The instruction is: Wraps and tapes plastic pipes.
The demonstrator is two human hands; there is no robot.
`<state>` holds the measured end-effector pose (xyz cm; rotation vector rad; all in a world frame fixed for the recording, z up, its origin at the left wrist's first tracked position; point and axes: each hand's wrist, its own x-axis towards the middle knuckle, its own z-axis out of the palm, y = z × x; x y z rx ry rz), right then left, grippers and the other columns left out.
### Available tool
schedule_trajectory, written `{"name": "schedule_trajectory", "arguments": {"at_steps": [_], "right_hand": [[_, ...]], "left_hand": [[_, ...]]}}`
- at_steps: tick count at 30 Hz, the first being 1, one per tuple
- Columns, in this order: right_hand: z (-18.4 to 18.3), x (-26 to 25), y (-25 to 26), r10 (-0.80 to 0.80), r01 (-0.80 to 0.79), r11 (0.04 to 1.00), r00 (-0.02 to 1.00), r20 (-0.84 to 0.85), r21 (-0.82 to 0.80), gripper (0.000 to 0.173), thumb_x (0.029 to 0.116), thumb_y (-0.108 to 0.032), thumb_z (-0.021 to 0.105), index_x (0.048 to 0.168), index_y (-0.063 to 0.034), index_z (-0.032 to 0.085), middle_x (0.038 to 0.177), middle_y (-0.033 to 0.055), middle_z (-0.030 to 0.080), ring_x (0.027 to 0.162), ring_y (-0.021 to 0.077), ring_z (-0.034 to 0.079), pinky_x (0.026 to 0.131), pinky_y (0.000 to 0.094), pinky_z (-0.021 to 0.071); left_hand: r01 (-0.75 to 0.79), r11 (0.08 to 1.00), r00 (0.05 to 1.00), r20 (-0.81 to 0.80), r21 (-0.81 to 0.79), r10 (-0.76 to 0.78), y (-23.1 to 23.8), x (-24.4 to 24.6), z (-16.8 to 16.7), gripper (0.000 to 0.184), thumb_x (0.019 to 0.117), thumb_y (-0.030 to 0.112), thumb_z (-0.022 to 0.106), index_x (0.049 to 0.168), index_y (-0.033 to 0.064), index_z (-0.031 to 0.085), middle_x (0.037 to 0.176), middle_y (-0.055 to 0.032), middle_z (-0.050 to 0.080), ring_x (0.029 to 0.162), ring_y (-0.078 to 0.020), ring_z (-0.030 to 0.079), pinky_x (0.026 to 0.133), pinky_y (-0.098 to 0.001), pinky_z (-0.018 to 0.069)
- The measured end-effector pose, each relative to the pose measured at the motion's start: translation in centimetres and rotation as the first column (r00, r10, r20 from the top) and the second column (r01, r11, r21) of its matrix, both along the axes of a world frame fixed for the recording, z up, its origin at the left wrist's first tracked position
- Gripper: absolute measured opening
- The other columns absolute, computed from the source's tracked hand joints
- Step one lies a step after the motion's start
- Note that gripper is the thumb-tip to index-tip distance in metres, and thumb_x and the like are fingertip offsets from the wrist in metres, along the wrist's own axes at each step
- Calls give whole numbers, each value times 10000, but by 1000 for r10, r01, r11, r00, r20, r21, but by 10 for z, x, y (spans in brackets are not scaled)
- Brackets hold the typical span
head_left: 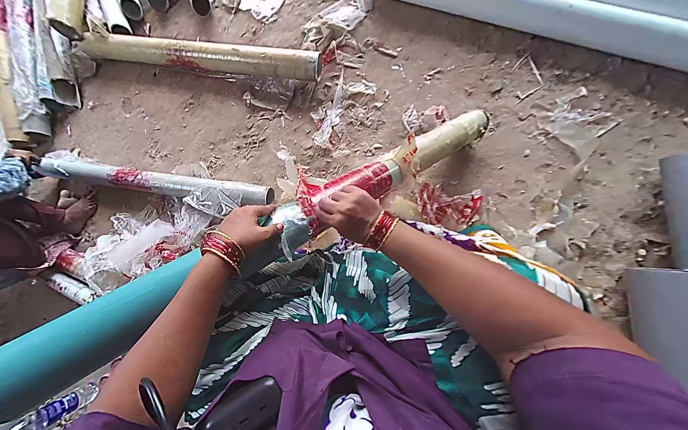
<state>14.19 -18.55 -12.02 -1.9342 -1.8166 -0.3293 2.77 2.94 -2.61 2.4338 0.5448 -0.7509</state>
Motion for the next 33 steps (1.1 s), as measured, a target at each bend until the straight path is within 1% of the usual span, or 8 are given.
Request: {"name": "schedule_trajectory", "arguments": {"at_steps": [6, 12, 19, 24, 25, 27, 29, 33], "right_hand": [[-33, 39, -39, -135, 137, 989, 990, 34, -55, 213, 850, 108, 588, 993, 45, 734, 848, 204, 717, 744, 391, 708, 590, 504, 536], [-29, 67, -62, -491, 425, 817, 867, -85, -389, 188, 934, 78, 562, 1034, 78, 721, 1000, 275, 726, 933, 490, 704, 764, 635, 522], [2, -4, 6, 2, -6, 997, 999, 46, 78, 164, 856, 56, 612, 916, 5, 755, 763, 143, 688, 676, 320, 665, 559, 444, 476], [-29, 25, -32, -210, 215, 975, 974, 80, -60, 134, 871, 103, 591, 910, 58, 711, 845, 217, 712, 800, 403, 716, 663, 534, 556], [-30, 38, -52, -359, 352, 908, 933, 13, -227, 122, 887, 117, 581, 917, 92, 697, 898, 264, 712, 884, 455, 715, 751, 600, 555], [-24, 68, -84, -692, 535, 586, 721, -33, -609, 150, 942, 69, 561, 988, 120, 694, 1033, 320, 699, 1019, 512, 671, 864, 672, 478], [-16, 83, -91, -829, 587, 427, 558, -38, -688, 211, 967, -9, 570, 1105, 59, 715, 1136, 300, 700, 1069, 512, 670, 853, 697, 478], [7, 47, -43, -441, 356, 881, 856, -269, -312, 174, 869, 71, 593, 962, 42, 737, 955, 251, 735, 896, 456, 724, 757, 644, 540]], "left_hand": [[-2, 1000, 1000, 13, -22, 2, 3, -1, -3, 497, 1011, 295, 672, 1440, 57, 592, 1338, -241, 650, 1295, -416, 584, 1103, -641, 384], [-15, 1000, 1000, -15, -15, 15, -1, 0, 1, 507, 1016, 304, 664, 1456, 65, 579, 1354, -240, 640, 1311, -416, 571, 1115, -638, 373], [-10, 1000, 1000, -7, -3, 10, 0, 1, -2, 498, 1011, 302, 672, 1442, 66, 593, 1348, -235, 645, 1309, -416, 574, 1110, -642, 377], [-3, 1000, 1000, 20, -8, 4, 1, -2, -2, 494, 1009, 301, 674, 1429, 52, 603, 1316, -246, 660, 1278, -421, 593, 1098, -640, 388], [-4, 1000, 1000, 16, -9, 4, 0, -2, -2, 500, 1008, 302, 675, 1432, 47, 598, 1316, -248, 659, 1279, -422, 591, 1099, -637, 387], [-6, 1000, 1000, 20, -4, 6, -2, -2, 0, 504, 1010, 309, 671, 1435, 48, 596, 1326, -237, 658, 1285, -407, 593, 1103, -627, 392], [-3, 1000, 1000, 11, 7, 3, -2, -3, 2, 501, 1013, 313, 662, 1441, 62, 594, 1334, -228, 656, 1290, -404, 591, 1102, -629, 393], [15, 1000, 1000, 19, 8, -15, -2, -1, -3, 494, 1013, 299, 663, 1441, 63, 595, 1336, -232, 655, 1301, -408, 583, 1112, -630, 386]]}}
